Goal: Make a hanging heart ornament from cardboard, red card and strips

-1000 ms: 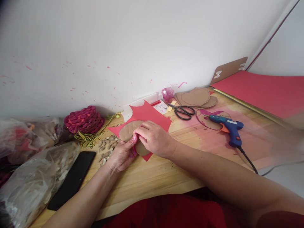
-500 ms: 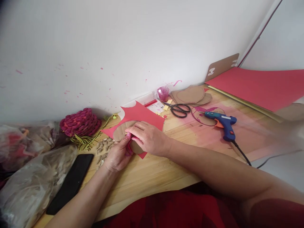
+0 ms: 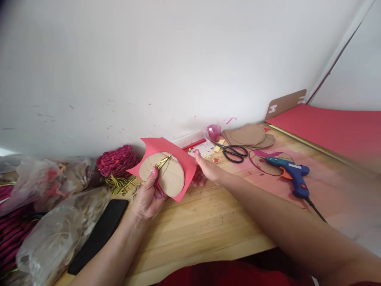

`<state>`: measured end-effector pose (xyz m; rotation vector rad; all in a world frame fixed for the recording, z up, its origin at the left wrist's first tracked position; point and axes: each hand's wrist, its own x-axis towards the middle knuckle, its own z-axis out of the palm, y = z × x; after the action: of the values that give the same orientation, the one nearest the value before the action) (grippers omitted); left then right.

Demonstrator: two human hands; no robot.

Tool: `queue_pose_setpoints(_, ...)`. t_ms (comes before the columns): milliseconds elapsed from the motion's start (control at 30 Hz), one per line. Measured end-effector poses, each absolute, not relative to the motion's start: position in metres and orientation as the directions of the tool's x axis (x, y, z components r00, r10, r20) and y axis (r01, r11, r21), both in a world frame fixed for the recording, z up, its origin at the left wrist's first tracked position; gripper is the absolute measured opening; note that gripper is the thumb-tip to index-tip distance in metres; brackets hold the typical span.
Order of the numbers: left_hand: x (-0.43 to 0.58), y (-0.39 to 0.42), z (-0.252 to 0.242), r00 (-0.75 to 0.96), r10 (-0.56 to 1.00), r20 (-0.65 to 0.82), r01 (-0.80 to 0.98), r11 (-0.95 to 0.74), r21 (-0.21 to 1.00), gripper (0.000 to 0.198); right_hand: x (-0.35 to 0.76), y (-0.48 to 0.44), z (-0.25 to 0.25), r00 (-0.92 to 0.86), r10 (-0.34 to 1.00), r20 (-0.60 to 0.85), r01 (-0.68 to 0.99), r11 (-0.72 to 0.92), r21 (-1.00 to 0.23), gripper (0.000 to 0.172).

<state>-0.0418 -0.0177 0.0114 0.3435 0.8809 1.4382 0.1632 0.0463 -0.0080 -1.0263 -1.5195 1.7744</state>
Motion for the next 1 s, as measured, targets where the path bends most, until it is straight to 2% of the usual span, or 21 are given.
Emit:
queue_pose_setpoints(67,-0.042,-0.018,0.011,-0.096,0.947,-0.306,-0.707,0.152,0.691,0.026,0.162,0.049,-0.01,-0.612,0.781,-0.126,-0.17,-0.285,-0.943,0.089)
queue_pose_setpoints(100,-0.041,-0.017,0.01,-0.094,0.949,-0.301,-0.706,0.15,0.692,0.028,0.162,0.049,-0.009,-0.604,0.794,-0.069,-0.266,-0.282,-0.922,0.079)
queue_pose_setpoints(167,-0.04,-0.016,0.007,-0.098,0.948,-0.303,-0.704,0.15,0.695,0.03,0.163,0.049,-0.004,-0.509,0.86,0.04,-0.398,-0.194,-0.896,0.054)
queue_pose_setpoints(233,-0.039,-0.015,0.006,-0.108,0.94,-0.325,-0.701,0.159,0.695,0.028,0.165,0.048,0.001,-0.412,0.906,0.102,-0.458,-0.108,-0.883,0.043)
queue_pose_setpoints(367,-0.037,-0.014,0.007,-0.136,0.934,-0.331,-0.701,0.145,0.698,0.022,0.172,0.048,0.01,-0.42,0.894,0.158,-0.499,-0.083,-0.862,0.052)
queue_pose_setpoints(467,-0.037,-0.015,0.009,-0.116,0.939,-0.323,-0.699,0.154,0.699,0.02,0.178,0.048,0.014,-0.453,0.874,0.178,-0.539,-0.109,-0.835,0.066)
queue_pose_setpoints(567,-0.037,-0.017,0.009,-0.109,0.943,-0.315,-0.683,0.159,0.713,0.02,0.181,0.049,0.017,-0.445,0.884,0.145,-0.562,-0.149,-0.813,0.08)
queue_pose_setpoints(733,-0.036,-0.017,0.004,-0.129,0.95,-0.285,-0.652,0.136,0.746,0.036,0.185,0.049,0.02,-0.427,0.901,0.082,-0.547,-0.185,-0.817,0.09)
queue_pose_setpoints(833,-0.036,-0.017,0.001,-0.12,0.956,-0.269,-0.633,0.136,0.762,0.037,0.187,0.046,0.02,-0.464,0.885,0.043,-0.517,-0.231,-0.824,0.099)
queue_pose_setpoints(900,-0.036,-0.016,0.0,-0.11,0.958,-0.264,-0.621,0.142,0.771,0.037,0.187,0.045,0.02,-0.473,0.88,0.044,-0.508,-0.232,-0.83,0.096)
queue_pose_setpoints(1000,-0.037,-0.016,0.001,-0.089,0.958,-0.274,-0.606,0.166,0.778,0.04,0.186,0.046,0.018,-0.396,0.914,0.087,-0.529,-0.15,-0.835,0.084)
